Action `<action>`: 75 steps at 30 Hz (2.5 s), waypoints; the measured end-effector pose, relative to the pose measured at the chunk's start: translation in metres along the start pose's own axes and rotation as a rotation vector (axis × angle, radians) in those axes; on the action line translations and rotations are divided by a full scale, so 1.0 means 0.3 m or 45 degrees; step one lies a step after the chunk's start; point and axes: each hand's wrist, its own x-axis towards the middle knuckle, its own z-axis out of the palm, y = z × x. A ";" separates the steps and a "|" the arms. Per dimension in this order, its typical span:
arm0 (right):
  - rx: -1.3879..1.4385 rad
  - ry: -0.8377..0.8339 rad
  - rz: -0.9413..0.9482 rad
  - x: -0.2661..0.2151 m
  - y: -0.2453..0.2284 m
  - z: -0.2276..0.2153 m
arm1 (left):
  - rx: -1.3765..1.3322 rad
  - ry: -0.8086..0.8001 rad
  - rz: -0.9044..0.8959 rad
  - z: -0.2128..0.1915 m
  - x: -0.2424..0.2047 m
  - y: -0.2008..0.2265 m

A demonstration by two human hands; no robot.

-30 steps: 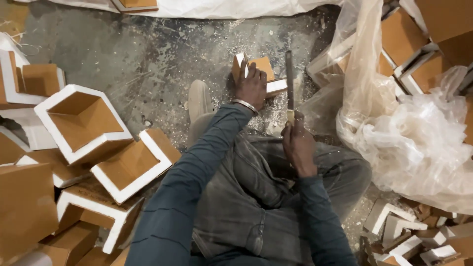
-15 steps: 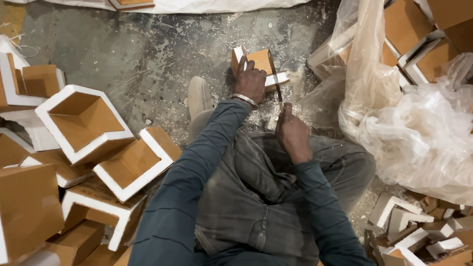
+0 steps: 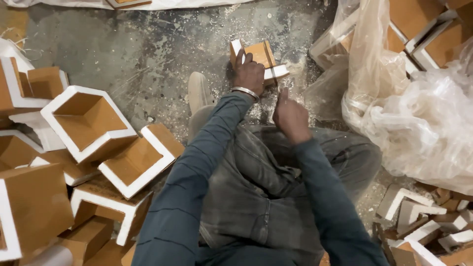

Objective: The person sits on the floor and uses a hand saw to cut small cardboard boxes into smaller pieces. They repeatedly pick up boxes, position them on the floor, and saw through them, then place the cut pieces aside.

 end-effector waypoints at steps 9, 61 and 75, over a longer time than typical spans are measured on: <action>-0.113 0.073 -0.156 0.066 0.075 0.131 | -0.061 0.086 0.051 0.057 -0.011 -0.019; 0.079 -0.047 -0.039 0.224 0.039 0.197 | -0.030 0.056 0.095 -0.047 0.154 -0.169; -0.166 -0.198 -0.139 0.137 -0.078 -0.023 | -0.136 -0.099 -0.309 -0.212 0.069 0.003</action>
